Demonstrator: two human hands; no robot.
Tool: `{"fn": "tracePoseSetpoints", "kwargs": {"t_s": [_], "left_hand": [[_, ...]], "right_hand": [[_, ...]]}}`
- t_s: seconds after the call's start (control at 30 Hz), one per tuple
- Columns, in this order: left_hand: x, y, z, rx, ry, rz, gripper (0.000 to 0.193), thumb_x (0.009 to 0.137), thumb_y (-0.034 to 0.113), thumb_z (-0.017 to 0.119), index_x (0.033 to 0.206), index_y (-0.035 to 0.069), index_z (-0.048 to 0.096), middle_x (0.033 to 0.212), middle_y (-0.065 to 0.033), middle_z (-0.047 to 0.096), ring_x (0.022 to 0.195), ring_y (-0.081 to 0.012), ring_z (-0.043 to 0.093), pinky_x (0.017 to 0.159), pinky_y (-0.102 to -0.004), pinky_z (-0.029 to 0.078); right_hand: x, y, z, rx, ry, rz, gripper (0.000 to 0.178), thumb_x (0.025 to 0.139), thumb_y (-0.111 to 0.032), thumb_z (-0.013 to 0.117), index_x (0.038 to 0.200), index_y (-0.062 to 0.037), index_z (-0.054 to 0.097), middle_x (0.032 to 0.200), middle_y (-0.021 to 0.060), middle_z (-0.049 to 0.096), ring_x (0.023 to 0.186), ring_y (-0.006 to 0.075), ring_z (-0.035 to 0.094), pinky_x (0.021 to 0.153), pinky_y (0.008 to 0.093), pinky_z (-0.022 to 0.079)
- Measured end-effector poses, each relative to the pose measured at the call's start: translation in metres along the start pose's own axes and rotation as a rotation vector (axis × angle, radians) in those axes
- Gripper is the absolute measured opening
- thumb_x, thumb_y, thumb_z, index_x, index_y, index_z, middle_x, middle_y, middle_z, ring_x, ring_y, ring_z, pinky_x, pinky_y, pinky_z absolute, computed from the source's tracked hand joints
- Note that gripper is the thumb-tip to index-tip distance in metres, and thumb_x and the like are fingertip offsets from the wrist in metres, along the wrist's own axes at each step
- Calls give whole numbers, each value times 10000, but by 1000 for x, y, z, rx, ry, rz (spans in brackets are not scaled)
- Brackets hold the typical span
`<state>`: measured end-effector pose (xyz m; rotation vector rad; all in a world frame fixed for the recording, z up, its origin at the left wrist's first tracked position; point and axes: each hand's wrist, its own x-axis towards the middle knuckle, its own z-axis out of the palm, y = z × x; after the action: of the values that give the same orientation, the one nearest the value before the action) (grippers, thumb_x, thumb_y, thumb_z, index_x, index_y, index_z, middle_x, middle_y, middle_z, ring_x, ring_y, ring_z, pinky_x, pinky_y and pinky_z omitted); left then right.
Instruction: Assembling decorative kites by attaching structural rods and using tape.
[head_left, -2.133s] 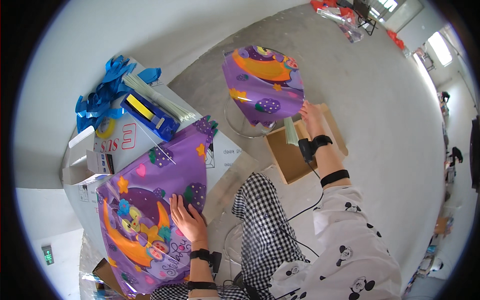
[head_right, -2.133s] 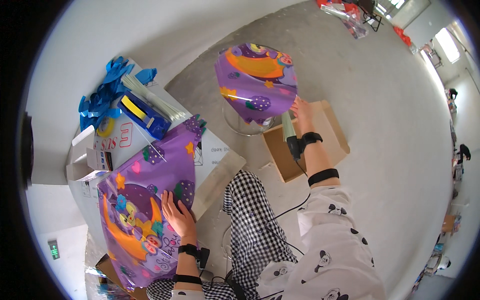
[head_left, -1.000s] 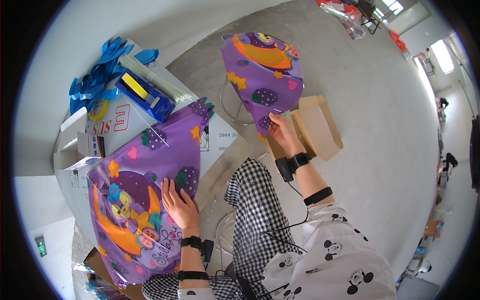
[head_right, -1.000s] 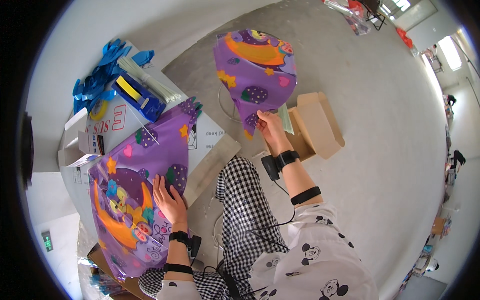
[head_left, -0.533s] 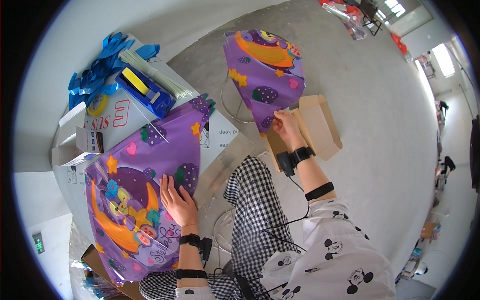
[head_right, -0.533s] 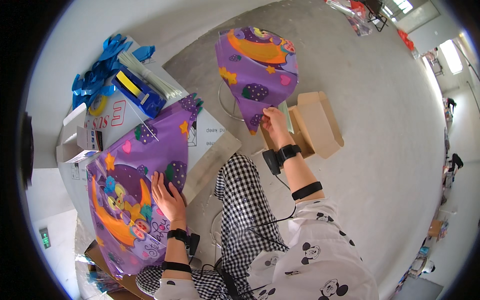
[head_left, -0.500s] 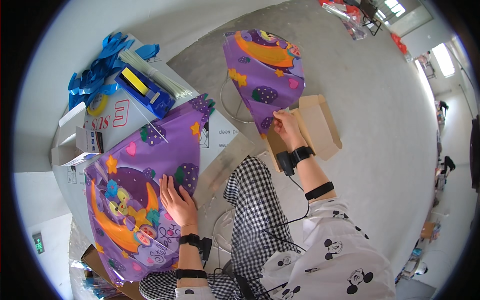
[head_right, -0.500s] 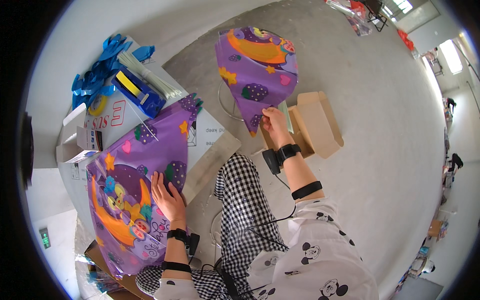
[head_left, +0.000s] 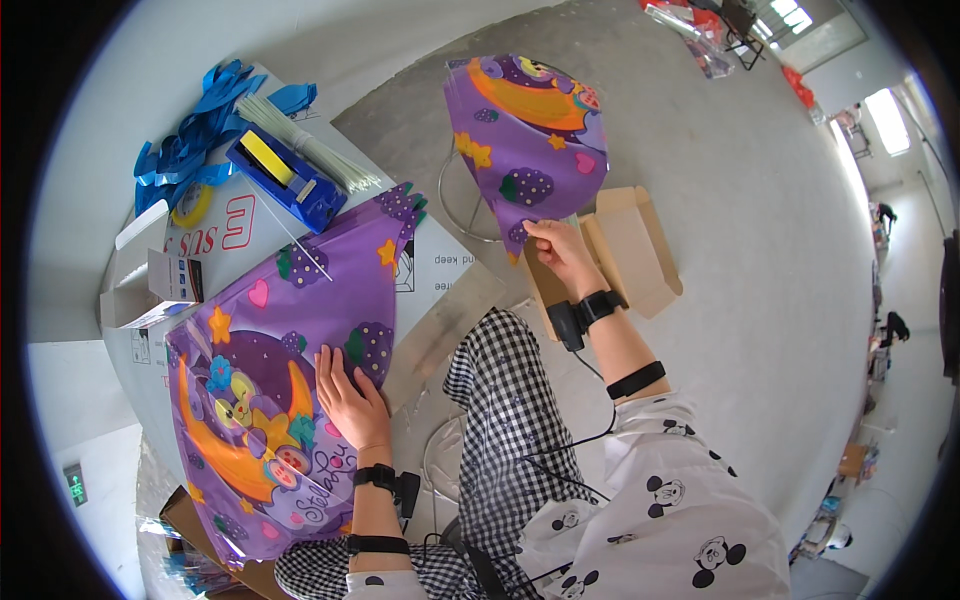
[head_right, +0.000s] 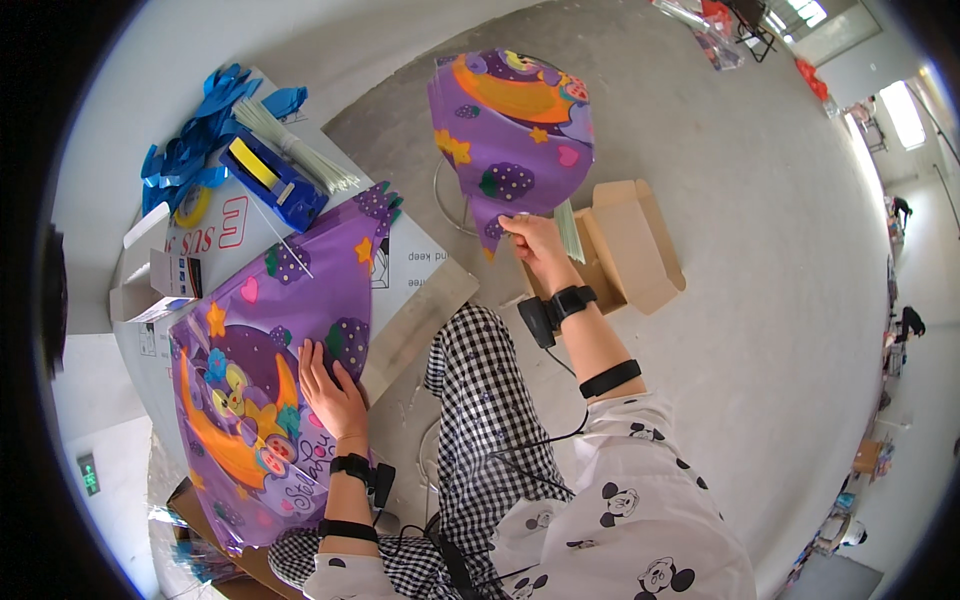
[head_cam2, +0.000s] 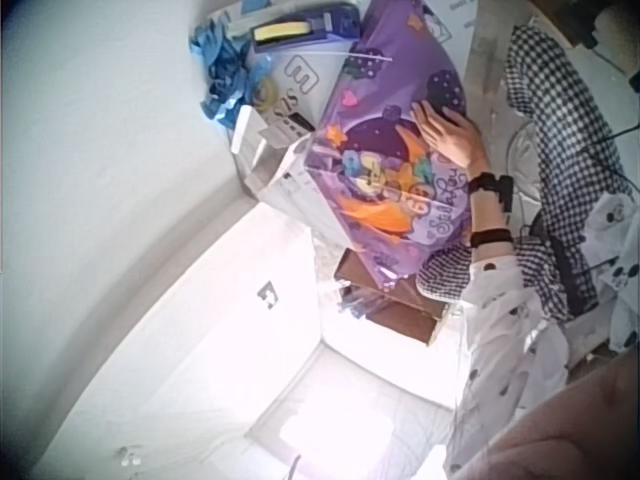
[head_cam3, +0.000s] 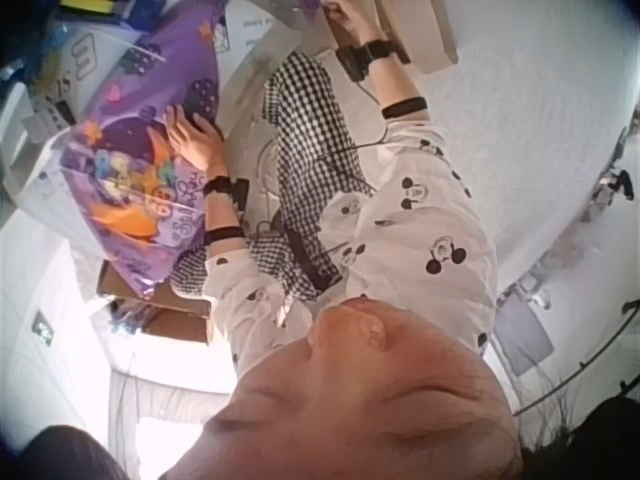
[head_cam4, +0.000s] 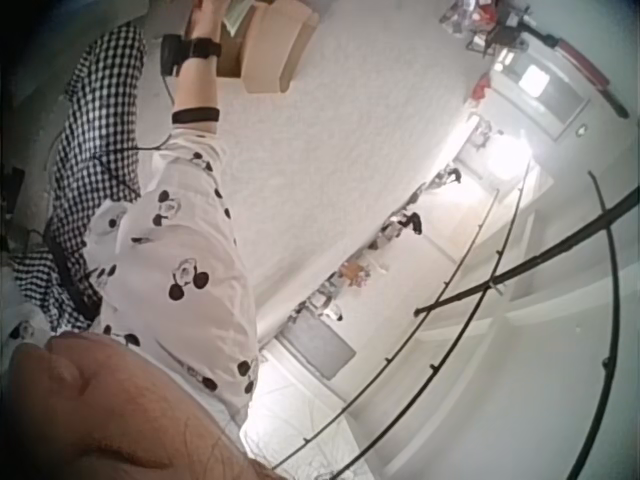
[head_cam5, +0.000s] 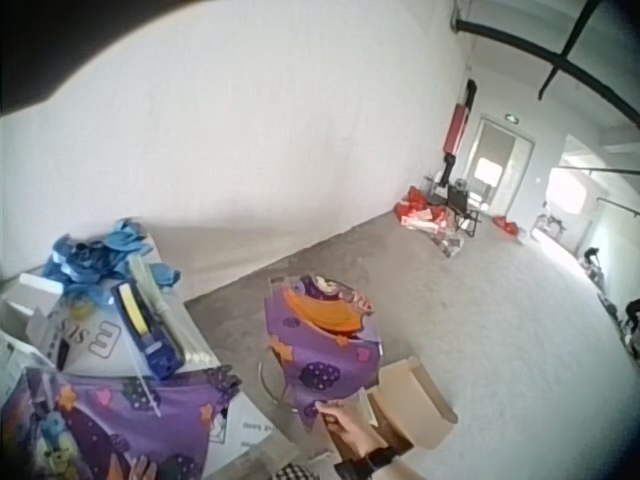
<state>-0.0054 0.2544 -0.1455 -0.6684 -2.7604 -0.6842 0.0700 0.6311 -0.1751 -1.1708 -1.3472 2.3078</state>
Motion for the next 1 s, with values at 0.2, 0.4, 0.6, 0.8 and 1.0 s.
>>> {"fn": "tracePoseSetpoints", "kwargs": {"t_s": [0.2,0.4,0.6,0.8,1.0], "left_hand": [[0,0,0,1,-3,-1,372,908,99,515,1270,15,511,1362,-145,493,1301,-336,422,1075,-440,320],[0,0,0,0,-7,-10,371,910,108,512,1269,18,510,1366,-140,491,1305,-331,418,1078,-439,316],[1,0,-1,-7,-5,-13,369,910,111,512,1267,20,512,1366,-135,491,1304,-328,418,1078,-438,316],[0,-1,-1,-6,-1,-11,369,904,105,517,1262,17,514,1363,-135,494,1299,-327,423,1074,-434,324],[1,0,0,2,7,-1,363,905,105,518,1256,14,519,1361,-132,496,1296,-326,428,1072,-435,327]], "right_hand": [[1,-3,1,118,79,-6,212,822,-145,746,717,-149,561,647,-77,467,541,30,417,454,188,306],[5,-2,-2,184,70,-2,114,897,-155,650,809,-112,591,692,-47,522,550,32,436,456,182,323],[5,-2,-5,168,104,9,88,902,-147,611,853,-76,594,718,-4,559,552,45,454,434,186,319],[1,-5,-7,-116,286,26,70,830,-102,631,790,-59,594,680,14,558,507,65,466,390,197,293],[4,-10,-16,-134,247,20,102,816,-87,636,744,-55,572,655,18,540,489,75,468,384,202,302]]}}
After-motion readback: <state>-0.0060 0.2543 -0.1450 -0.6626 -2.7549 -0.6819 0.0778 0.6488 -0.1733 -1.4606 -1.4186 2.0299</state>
